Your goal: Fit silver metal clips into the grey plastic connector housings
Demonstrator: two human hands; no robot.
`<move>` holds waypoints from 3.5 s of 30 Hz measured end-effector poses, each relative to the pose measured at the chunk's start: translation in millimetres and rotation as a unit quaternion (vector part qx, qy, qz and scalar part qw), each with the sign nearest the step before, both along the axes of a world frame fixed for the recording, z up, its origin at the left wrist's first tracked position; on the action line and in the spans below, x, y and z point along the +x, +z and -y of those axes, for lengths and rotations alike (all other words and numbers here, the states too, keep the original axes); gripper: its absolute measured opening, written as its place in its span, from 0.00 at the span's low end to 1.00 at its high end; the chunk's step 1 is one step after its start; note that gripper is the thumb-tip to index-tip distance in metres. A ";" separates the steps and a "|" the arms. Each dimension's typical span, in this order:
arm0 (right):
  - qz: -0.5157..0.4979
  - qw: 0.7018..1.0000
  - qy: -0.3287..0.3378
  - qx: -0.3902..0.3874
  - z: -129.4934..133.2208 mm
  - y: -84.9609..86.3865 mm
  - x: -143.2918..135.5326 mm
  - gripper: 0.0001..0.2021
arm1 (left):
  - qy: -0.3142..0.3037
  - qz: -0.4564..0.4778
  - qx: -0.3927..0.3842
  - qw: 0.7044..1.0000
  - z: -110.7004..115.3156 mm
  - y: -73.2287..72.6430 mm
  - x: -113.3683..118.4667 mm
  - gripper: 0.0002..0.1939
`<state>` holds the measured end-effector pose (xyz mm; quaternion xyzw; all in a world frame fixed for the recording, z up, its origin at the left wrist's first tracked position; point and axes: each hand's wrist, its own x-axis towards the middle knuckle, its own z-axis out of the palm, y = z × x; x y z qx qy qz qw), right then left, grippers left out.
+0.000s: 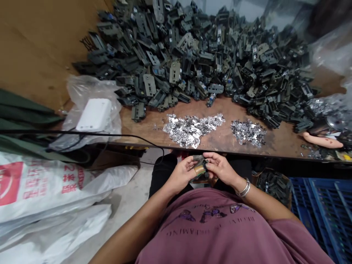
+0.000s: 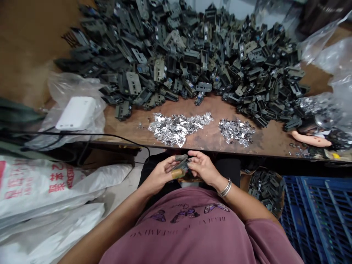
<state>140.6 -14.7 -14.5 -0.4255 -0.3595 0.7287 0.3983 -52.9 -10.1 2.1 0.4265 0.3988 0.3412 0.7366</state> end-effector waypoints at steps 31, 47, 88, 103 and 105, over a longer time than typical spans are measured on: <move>0.715 0.652 -0.004 0.253 -69.4 5.4 36.9 0.05 | -0.023 0.039 -0.187 0.981 -43.5 13.5 8.1 0.19; 0.766 0.611 0.014 0.200 -70.9 14.2 39.7 0.09 | -0.022 0.012 -0.168 0.986 -24.6 17.0 13.8 0.17; 0.377 0.808 -0.180 0.417 -10.7 27.2 -2.4 0.05 | 0.040 -0.113 0.089 0.989 -23.7 27.5 44.5 0.12; 0.372 0.803 -0.195 0.423 -3.3 20.5 4.8 0.05 | 0.048 -0.139 0.114 0.983 -16.9 16.1 56.7 0.13; 0.383 0.798 -0.194 0.423 -2.8 19.6 5.0 0.05 | 0.045 -0.146 0.125 0.980 -15.7 12.6 56.4 0.13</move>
